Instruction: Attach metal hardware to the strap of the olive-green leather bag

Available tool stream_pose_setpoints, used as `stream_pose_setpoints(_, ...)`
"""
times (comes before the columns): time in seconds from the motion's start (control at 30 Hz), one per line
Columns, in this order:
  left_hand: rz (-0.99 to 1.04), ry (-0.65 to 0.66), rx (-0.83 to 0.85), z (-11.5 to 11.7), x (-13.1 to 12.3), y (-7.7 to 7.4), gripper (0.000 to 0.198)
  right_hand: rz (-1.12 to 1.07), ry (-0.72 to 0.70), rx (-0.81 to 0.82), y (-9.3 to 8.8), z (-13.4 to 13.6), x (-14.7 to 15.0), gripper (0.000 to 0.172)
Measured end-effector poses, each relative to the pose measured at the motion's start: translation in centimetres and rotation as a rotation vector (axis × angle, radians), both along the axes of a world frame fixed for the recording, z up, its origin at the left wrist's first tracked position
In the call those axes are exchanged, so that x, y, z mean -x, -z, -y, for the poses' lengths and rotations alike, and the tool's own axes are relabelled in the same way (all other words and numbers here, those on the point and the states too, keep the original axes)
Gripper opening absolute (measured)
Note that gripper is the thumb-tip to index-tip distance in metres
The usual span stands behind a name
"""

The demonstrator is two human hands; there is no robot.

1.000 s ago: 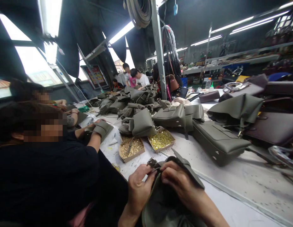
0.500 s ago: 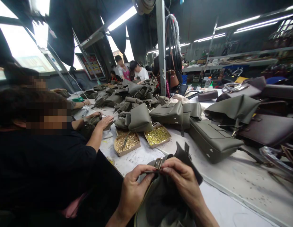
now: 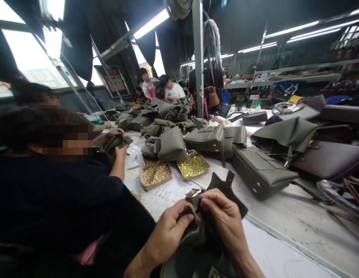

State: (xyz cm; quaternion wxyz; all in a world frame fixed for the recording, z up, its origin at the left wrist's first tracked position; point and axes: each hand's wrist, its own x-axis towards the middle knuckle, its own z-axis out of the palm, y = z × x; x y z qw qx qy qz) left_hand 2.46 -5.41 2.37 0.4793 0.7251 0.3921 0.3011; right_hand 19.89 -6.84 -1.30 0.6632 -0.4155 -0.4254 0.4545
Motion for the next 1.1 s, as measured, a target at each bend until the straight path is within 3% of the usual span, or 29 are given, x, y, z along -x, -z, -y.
stream_pose_setpoints(0.13,-0.071,-0.069,0.07,-1.1,-1.3,-0.2,0.016,-0.007,0.005,0.063,0.3,0.9,-0.6,0.016)
stream_pose_setpoints(0.4,-0.182,-0.144,-0.102,-0.8,-2.8,0.0,0.023,-0.136,0.024,0.208,1.5,0.9,-0.6,0.029)
stream_pose_setpoints(0.57,-0.233,-0.166,-0.18,-0.7,-3.0,0.2,0.025,-0.158,0.043,0.15,1.6,1.0,-0.6,0.023)
stream_pose_setpoints(1.1,-0.251,-0.166,-0.192,-0.5,-3.5,0.3,0.025,-0.095,0.034,0.056,1.6,0.8,-0.6,0.015)
